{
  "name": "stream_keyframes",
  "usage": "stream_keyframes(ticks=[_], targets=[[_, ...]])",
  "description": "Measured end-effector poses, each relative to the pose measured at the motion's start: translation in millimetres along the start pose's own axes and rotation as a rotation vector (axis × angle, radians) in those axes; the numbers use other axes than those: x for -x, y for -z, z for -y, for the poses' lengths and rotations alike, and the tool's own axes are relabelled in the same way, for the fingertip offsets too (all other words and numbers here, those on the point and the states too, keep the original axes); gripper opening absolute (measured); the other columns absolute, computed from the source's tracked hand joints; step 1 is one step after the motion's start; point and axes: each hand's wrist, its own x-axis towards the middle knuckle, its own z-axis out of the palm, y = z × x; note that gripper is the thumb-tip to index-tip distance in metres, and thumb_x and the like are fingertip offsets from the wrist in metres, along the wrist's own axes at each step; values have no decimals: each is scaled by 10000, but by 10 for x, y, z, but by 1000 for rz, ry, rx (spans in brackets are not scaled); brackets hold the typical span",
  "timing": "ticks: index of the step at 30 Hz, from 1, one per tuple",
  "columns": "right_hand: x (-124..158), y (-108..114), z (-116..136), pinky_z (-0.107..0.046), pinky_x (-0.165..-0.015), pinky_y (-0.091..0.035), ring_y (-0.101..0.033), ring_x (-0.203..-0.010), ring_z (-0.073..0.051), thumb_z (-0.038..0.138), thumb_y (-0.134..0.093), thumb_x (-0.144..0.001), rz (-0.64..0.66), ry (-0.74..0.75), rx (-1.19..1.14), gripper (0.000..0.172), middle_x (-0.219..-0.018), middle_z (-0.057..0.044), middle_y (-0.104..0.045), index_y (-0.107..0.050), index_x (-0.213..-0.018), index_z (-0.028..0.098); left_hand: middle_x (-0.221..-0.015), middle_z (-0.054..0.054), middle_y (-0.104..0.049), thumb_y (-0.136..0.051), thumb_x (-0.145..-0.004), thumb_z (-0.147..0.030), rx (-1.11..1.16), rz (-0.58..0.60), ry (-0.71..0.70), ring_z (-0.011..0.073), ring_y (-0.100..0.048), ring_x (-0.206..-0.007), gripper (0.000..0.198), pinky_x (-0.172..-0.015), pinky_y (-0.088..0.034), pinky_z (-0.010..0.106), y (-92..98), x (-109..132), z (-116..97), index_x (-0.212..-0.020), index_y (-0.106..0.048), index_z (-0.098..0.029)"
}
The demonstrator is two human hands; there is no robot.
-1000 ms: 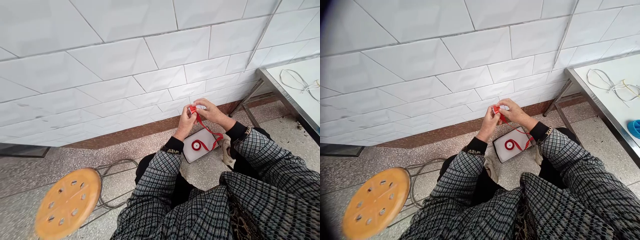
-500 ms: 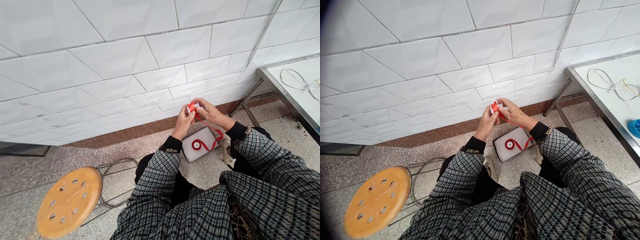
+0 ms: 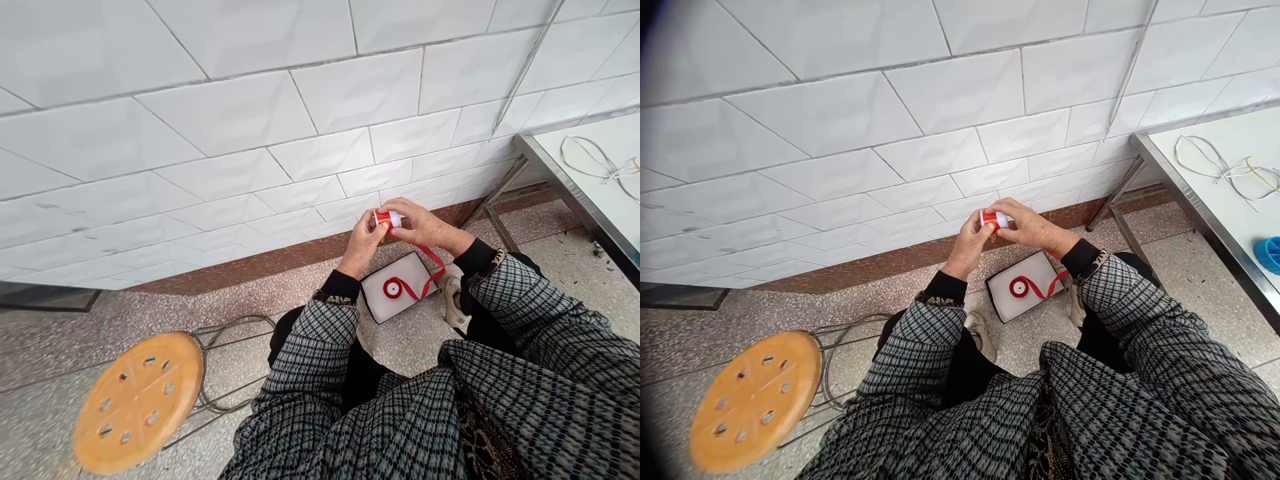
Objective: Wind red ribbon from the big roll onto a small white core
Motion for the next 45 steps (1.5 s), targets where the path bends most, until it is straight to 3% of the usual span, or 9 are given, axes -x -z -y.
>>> stream_keyframes(ticks=[4,13,18,21,26,30,33,39,45], targets=[[-9,37,-1,-511,-1066,-524,-576,-1249,-287,134,-718,-796,37,-17,12,508,-1331,-109,-593,-611,-1279,248,-941,29,-653,-653,-825,-341,6,18,-24,141,-591,-843,246,-751,-486,260,29,3,10,-1002,-595,-180],[-12,45,-3,-405,-857,-616,-594,-1160,-261,222,-752,-794,44,-80,-98,451,-1271,-94,-581,-627,-1226,236,-930,32,-663,-642,-832,-401,-4,51,-12,157,-599,-843,292,-783,-492,285,82,16,38,-1013,-629,-173],[-15,38,-66,-434,-894,-595,-624,-1104,-254,242,-788,-776,41,-85,-132,458,-1230,-88,-611,-643,-1209,219,-904,18,-659,-690,-811,-365,76,27,5,137,-608,-836,255,-767,-507,265,57,25,17,-958,-611,-172],[-16,-1,-98,-448,-916,-588,-647,-1050,-245,248,-801,-769,10,-166,-178,454,-1168,-79,-648,-642,-1193,206,-914,11,-660,-727,-802,-370,175,20,58,124,-629,-807,311,-754,-539,272,37,32,5,-1007,-589,-181],[-18,-96,-38,-388,-748,-646,-704,-935,-221,279,-806,-758,-97,-371,-437,419,-1102,-63,-689,-623,-1129,208,-911,15,-677,-750,-822,-494,246,45,94,136,-672,-738,476,-732,-593,338,15,42,10,-1160,-544,-230],[-21,-97,44,-317,-646,-644,-718,-679,-156,289,-822,-786,-110,-554,-641,414,-921,-33,-747,-627,-1140,199,-888,11,-691,-774,-813,-505,236,54,63,128,-673,-702,506,-672,-573,294,16,29,41,-1188,-547,-252],[-29,-80,53,-258,-579,-627,-703,-605,-128,316,-864,-767,-127,-614,-753,430,-874,-30,-754,-662,-1121,179,-893,1,-700,-810,-782,-470,255,58,47,100,-639,-646,518,-607,-532,250,20,10,82,-1176,-566,-238],[-54,-109,35,-162,-558,-597,-658,-616,-86,388,-911,-721,-183,-605,-972,355,-774,-17,-704,-706,-858,133,-900,5,-728,-846,-755,-344,258,31,34,106,-665,-698,496,-658,-537,248,21,-11,159,-1168,-602,-219],[-46,-139,33,-132,-536,-594,-693,-687,-106,296,-875,-794,-251,-694,-1119,231,-826,-44,-741,-733,-869,131,-846,-11,-726,-854,-729,-288,264,27,91,108,-659,-655,549,-657,-545,264,35,-16,154,-1209,-598,-214]])
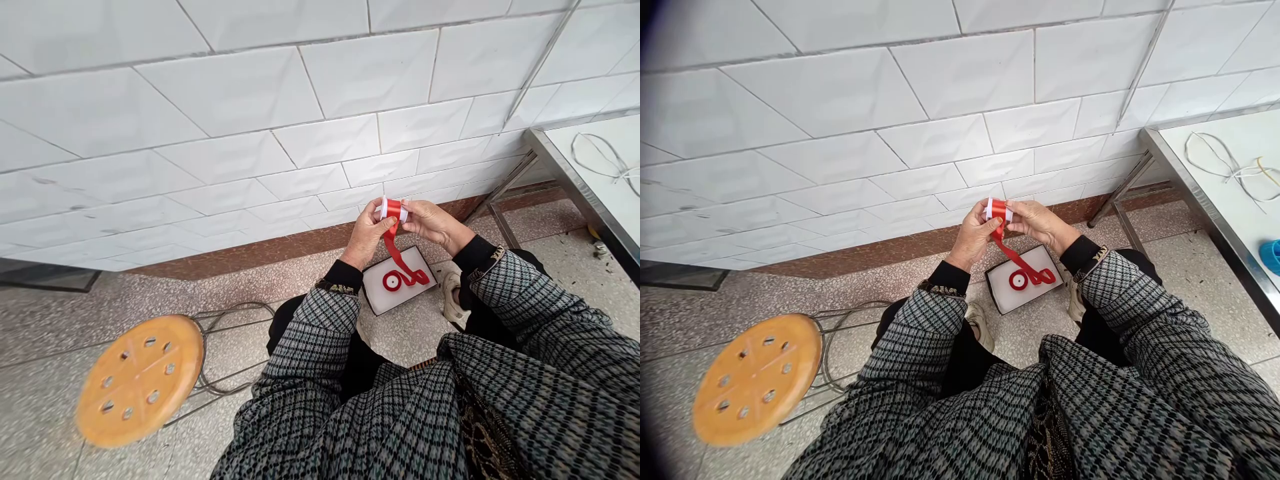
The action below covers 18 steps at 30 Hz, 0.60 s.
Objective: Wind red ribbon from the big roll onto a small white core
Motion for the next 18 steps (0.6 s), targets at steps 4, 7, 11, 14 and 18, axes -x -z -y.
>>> stream_keyframes(ticks=[4,7,11,14,18], targets=[[-3,3,-1,-118,-531,-592,-687,-657,-93,236,-808,-877,-15,-39,-80,138,-816,-33,-736,-709,-888,141,-810,-18,-727,-914,-649,-309,59,44,-7,104,-662,-648,547,-647,-546,247,9,-16,-32,-1104,-633,-195],[-2,-12,15,-112,-531,-592,-676,-603,-80,236,-769,-922,-18,-74,-124,150,-759,-18,-712,-666,-868,142,-813,-4,-744,-943,-610,-336,75,49,-15,98,-666,-636,528,-640,-547,232,17,-41,-27,-1033,-671,-176],[9,-27,40,-133,-549,-607,-685,-599,-89,294,-734,-964,-18,-114,-148,201,-764,-32,-714,-631,-871,149,-824,8,-763,-941,-617,-382,72,23,-47,98,-678,-641,485,-633,-540,214,29,-78,41,-983,-711,-163],[28,-30,41,-174,-536,-613,-696,-650,-119,370,-714,-978,-26,-136,-80,235,-800,-51,-719,-638,-894,163,-840,14,-771,-935,-624,-415,84,-8,-88,105,-694,-689,466,-669,-548,216,21,-91,96,-954,-727,-160],[54,-34,2,-239,-643,-638,-691,-767,-150,480,-718,-950,-24,-41,97,314,-889,-71,-725,-672,-937,169,-838,22,-769,-933,-623,-453,117,-30,-97,119,-704,-727,464,-714,-566,233,-15,-84,110,-912,-723,-157]])
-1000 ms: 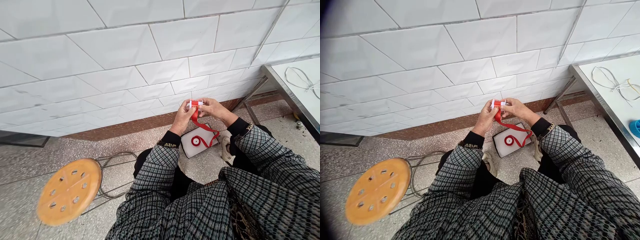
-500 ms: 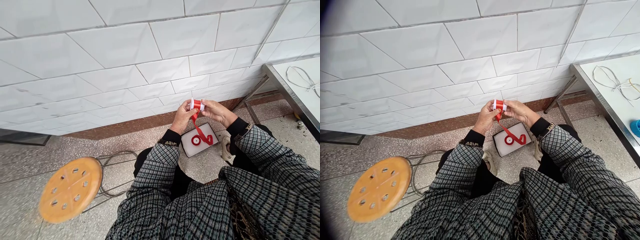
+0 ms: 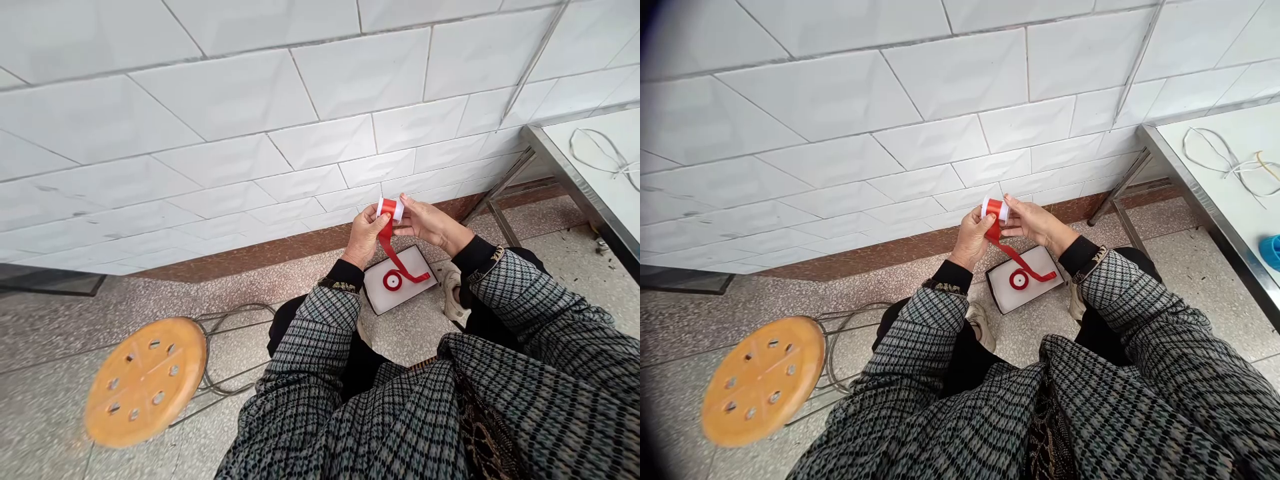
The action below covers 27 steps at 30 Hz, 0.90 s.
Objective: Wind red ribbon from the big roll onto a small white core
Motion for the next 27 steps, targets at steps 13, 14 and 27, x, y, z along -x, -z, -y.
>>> stream_keyframes(ticks=[13,14,27], targets=[[-122,115,-95,-330,-846,-558,-676,-860,-181,266,-820,-766,-56,375,464,355,-938,-12,-734,-686,-1088,198,-654,-43,-658,-928,-585,-522,0,-78,91,51,-547,-483,530,-489,-485,201,-29,20,-23,-879,-677,-160],[-124,118,-90,-331,-843,-562,-679,-866,-182,263,-826,-760,-53,363,457,356,-946,-16,-739,-693,-1084,196,-651,-41,-656,-925,-592,-521,-2,-74,95,52,-543,-479,525,-482,-481,203,-25,20,-16,-877,-675,-157],[-7,34,33,-244,-720,-609,-691,-662,-113,312,-780,-927,-130,14,76,206,-719,-23,-714,-691,-847,145,-648,-41,-658,-906,-639,-388,-23,-13,144,35,-468,-414,427,-431,-426,216,-45,44,-17,-866,-634,-150]])
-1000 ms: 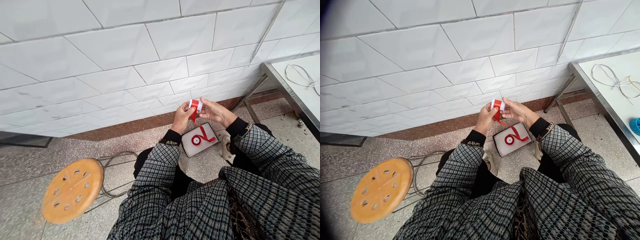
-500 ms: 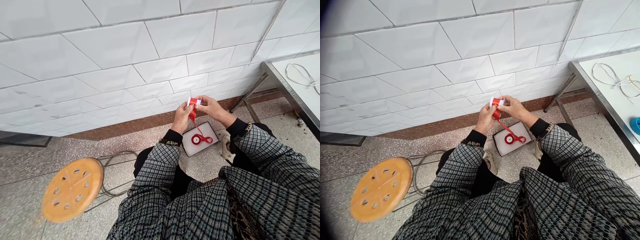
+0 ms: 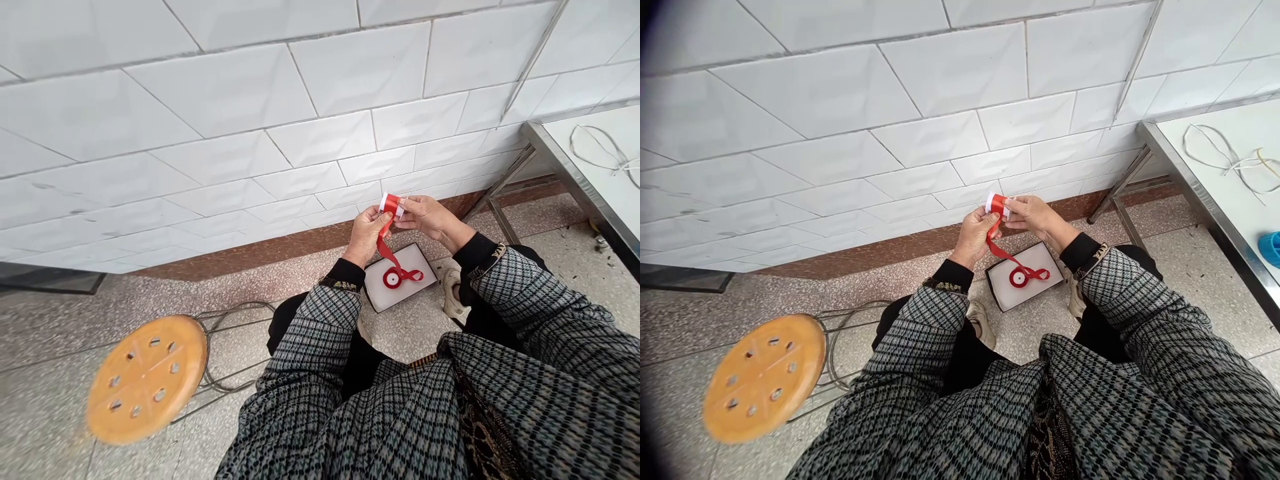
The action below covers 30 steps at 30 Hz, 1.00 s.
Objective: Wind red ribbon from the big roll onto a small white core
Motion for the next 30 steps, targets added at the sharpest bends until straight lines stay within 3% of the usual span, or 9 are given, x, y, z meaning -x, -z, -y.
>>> stream_keyframes(ticks=[8,12,15,21,26,30], targets=[[-2,8,15,-267,-686,-628,-711,-654,-142,367,-673,-1012,27,-132,-186,220,-737,-51,-749,-673,-948,157,-664,-52,-650,-851,-710,-334,-76,-40,-34,27,-447,-399,377,-412,-379,210,28,-25,66,-959,-633,-152],[4,2,24,-262,-662,-626,-698,-639,-136,431,-703,-984,43,-187,-232,263,-731,-41,-739,-655,-935,177,-631,-83,-637,-825,-753,-275,-103,-26,-52,55,-472,-405,705,-434,-388,213,59,-30,33,-1396,-540,-242],[9,15,38,-250,-647,-621,-688,-627,-128,463,-707,-973,87,-242,-246,291,-726,-33,-727,-648,-930,182,-642,-75,-656,-826,-761,-267,-152,53,-45,61,-478,-413,889,-441,-381,213,95,-15,-50,-1554,-426,-313],[21,60,39,-196,-582,-595,-679,-615,-113,474,-665,-995,176,-336,-258,321,-719,-34,-718,-655,-905,166,-680,-39,-691,-841,-745,-286,-252,153,-33,67,-491,-413,777,-424,-374,212,170,10,-147,-1470,-564,-278],[19,98,38,-192,-567,-585,-670,-621,-111,504,-675,-973,232,-362,-210,345,-757,-45,-723,-669,-934,161,-676,-36,-694,-879,-714,-313,-285,211,-55,77,-530,-447,786,-449,-402,204,176,35,-210,-1438,-580,-255],[22,117,36,-190,-546,-577,-646,-615,-107,518,-698,-948,265,-353,-160,360,-781,-48,-712,-672,-943,158,-662,-32,-693,-918,-654,-324,-281,206,-62,86,-585,-501,684,-502,-440,199,153,58,-250,-1270,-642,-209]])
